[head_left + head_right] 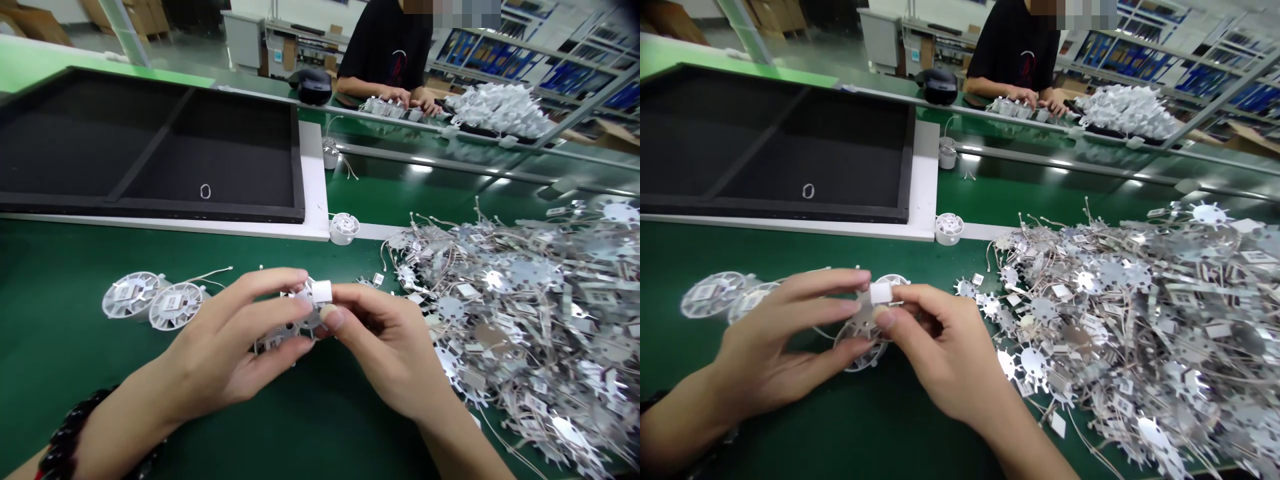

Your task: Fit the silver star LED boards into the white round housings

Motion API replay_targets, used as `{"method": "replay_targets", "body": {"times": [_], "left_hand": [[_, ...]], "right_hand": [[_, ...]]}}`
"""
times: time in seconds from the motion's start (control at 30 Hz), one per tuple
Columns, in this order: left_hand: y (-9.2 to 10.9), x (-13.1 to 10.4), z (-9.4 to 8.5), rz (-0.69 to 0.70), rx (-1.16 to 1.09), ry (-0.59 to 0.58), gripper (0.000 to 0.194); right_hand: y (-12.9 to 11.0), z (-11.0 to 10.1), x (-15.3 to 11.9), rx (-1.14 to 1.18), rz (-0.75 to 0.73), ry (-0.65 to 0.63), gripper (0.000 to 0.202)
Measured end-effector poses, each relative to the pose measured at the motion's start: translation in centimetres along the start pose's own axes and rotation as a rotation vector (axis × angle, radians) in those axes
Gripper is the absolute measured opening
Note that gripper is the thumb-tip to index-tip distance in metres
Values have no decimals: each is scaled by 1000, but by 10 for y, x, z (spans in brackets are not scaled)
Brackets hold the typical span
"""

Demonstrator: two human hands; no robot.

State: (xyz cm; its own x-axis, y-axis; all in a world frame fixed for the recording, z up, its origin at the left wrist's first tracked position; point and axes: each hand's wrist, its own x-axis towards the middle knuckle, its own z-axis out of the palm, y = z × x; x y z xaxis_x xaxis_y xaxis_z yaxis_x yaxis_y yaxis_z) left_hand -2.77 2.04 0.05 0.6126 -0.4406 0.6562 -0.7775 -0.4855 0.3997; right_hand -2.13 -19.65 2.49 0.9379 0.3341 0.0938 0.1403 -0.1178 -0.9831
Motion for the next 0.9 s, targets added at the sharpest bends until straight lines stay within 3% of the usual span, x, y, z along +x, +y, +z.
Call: {"method": "replay_targets", "body": {"times": [0.1,0.33,0.5,0.6,0.7,0.8,0.9], "left_hand": [[-3,0,3,-61,-128,-10,42],[4,5,0,-229,-252,-59,33],[12,11,-1,-446,-626,-8,43],[13,15,-1,-547,-804,31,31],[10,17,-3,-593,-844,30,14],[6,16,-4,-622,-823,6,17],[5,13,-1,-680,-937,-30,18]], "right_hand": [[0,-1,0,12,-14,4,11],[0,-2,1,111,26,-56,15],[1,-3,3,235,86,-107,24],[1,-4,4,314,114,-124,19],[0,-4,4,301,119,-121,17],[-1,-4,4,271,147,-139,16],[-1,-3,3,249,165,-119,7]]}}
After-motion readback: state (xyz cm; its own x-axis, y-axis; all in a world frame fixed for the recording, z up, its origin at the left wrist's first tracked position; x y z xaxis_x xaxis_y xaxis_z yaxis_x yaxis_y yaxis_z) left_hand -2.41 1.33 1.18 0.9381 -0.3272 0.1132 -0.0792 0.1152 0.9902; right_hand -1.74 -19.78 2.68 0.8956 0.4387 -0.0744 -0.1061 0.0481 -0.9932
